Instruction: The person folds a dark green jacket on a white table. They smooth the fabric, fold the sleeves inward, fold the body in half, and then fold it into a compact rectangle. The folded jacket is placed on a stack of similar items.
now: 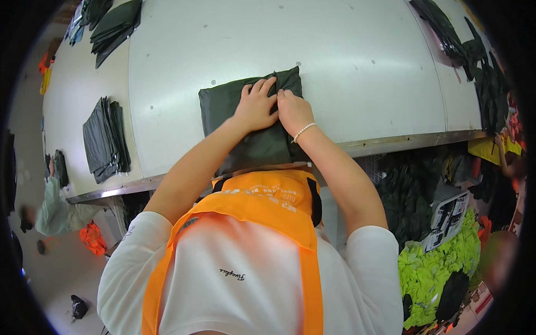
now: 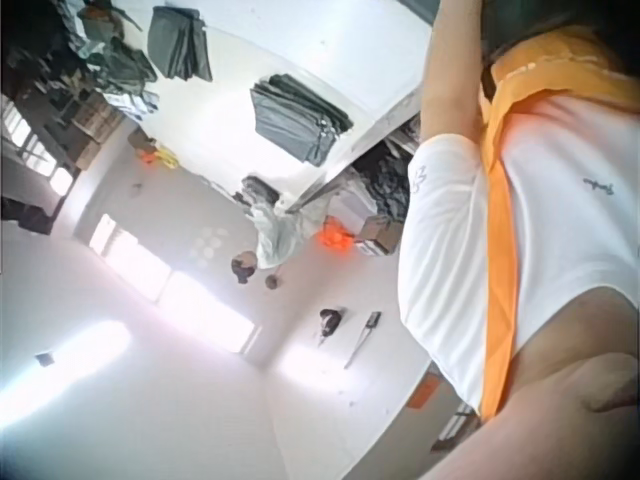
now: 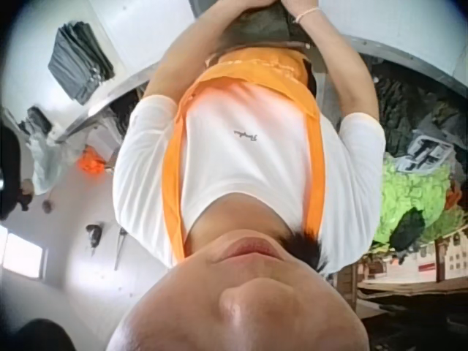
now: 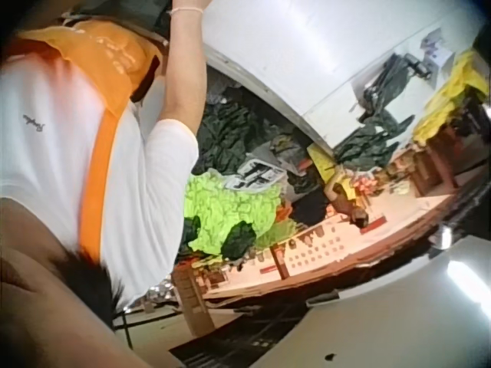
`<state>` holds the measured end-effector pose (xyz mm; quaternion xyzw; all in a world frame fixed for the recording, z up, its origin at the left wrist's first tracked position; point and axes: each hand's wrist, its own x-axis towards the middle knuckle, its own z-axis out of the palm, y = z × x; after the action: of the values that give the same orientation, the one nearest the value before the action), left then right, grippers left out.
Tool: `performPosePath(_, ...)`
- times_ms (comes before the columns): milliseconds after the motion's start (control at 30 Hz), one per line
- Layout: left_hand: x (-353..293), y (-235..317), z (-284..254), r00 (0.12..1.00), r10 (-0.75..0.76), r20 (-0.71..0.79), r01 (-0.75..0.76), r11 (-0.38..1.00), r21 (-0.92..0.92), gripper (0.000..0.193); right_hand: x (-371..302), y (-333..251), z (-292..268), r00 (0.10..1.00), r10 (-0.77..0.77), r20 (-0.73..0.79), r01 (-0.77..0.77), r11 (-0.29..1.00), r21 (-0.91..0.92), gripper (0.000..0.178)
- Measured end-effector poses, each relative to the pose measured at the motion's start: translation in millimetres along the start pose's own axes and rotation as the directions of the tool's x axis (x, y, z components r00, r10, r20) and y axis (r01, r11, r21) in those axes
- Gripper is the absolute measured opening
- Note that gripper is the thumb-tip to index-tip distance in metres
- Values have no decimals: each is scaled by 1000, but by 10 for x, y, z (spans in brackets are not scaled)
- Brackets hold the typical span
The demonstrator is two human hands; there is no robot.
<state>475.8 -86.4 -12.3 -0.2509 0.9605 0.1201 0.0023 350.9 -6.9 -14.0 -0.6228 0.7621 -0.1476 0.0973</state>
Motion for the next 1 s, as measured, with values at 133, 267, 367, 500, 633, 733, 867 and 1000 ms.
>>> performPosePath(133,9,-478,-246,993,-20,-113,-20,939,-343,53,39,-54,-97,999,37,-40,-36,999,26,15)
performPosePath(267,-85,-459,84,983,-71,-169,83,994,66,71,265,-278,-209,1000,5,-13,-4,997,76,16)
performPosePath(367,-37,-484,114,984,-78,-157,77,997,-13,71,289,-129,100,989,-143,-37,142,989,-28,20)
performPosePath(500,23,-562,148,978,-164,-132,141,976,-165,75,506,-89,93,977,-211,26,205,966,156,22)
performPosePath(633,149,-611,89,975,-215,-62,186,932,-311,72,988,-8,113,991,70,113,-101,951,292,15)
performPosePath(733,334,-709,176,946,-324,-25,277,845,-457,51,1192,147,266,982,-133,132,111,981,161,13)
performPosePath(867,519,-735,277,886,-464,-9,406,784,-469,29,1278,-36,-6,925,43,377,-146,957,249,9)
performPosePath(1000,653,-704,118,848,-515,127,518,751,-411,28,1208,3,-7,939,69,338,-192,918,346,6)
